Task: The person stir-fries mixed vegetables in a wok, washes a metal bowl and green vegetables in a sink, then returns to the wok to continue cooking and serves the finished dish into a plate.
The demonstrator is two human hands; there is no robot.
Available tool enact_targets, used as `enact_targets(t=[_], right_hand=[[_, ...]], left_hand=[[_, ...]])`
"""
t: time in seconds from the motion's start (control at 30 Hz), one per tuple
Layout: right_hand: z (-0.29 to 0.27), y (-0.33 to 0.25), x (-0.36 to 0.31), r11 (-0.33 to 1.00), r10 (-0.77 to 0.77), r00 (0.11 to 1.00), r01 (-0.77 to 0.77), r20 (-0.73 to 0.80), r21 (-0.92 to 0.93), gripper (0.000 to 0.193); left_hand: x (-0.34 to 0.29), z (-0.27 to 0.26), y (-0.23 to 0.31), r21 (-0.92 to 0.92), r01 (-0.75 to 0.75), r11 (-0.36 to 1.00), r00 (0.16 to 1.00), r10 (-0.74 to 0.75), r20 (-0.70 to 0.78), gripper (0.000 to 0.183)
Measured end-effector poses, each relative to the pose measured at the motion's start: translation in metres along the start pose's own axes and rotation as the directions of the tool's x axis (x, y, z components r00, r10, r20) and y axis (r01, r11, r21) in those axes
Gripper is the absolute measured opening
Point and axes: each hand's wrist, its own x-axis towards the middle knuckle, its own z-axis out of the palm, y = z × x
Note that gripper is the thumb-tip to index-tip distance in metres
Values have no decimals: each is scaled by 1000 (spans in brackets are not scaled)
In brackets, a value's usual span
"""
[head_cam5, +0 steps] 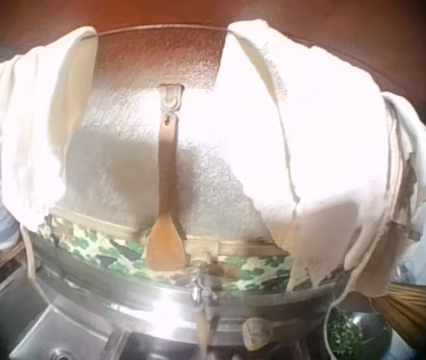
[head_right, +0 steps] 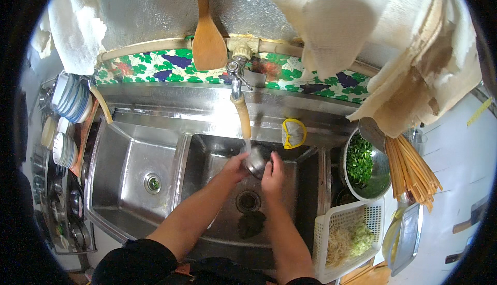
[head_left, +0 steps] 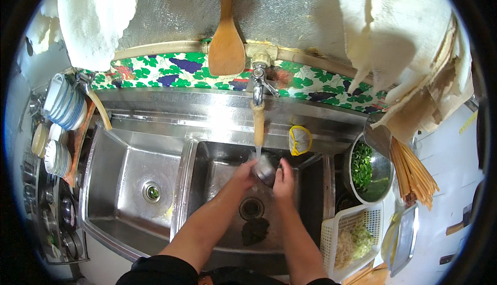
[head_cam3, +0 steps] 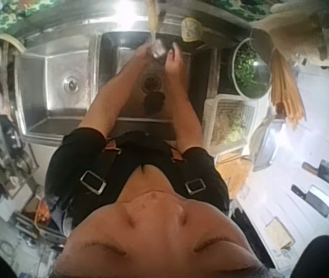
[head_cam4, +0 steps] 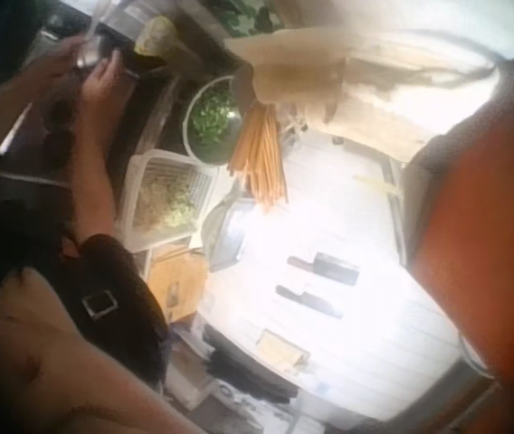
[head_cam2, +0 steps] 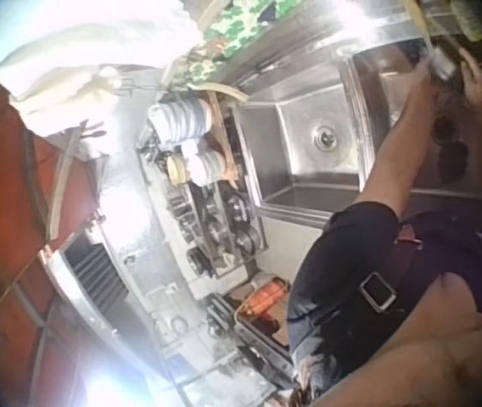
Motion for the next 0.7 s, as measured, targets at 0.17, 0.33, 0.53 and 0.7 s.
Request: enact_targets(t=[0.17, 0.33, 0.53, 0.7], right_hand=[[-38, -154, 77, 882, -471, 882, 471, -16, -25, 62], [-39, -273, 113, 643, -403, 863, 503, 303, -577, 49], [-21, -295, 90, 469, -278, 841, 540, 464, -699, 49], [-34, -255, 57, 782, -265, 872, 444, 411, -437, 53]], left_hand=[[-58, -19, 20, 0, -120, 993, 990, 120, 73, 34], [-146, -20, 44, -23, -152, 988, 982, 148, -120, 34], [-226, -10, 55, 578, -453, 679, 876, 460, 147, 22], [-283, -3, 40, 683, -523, -511, 391, 568, 724, 36]])
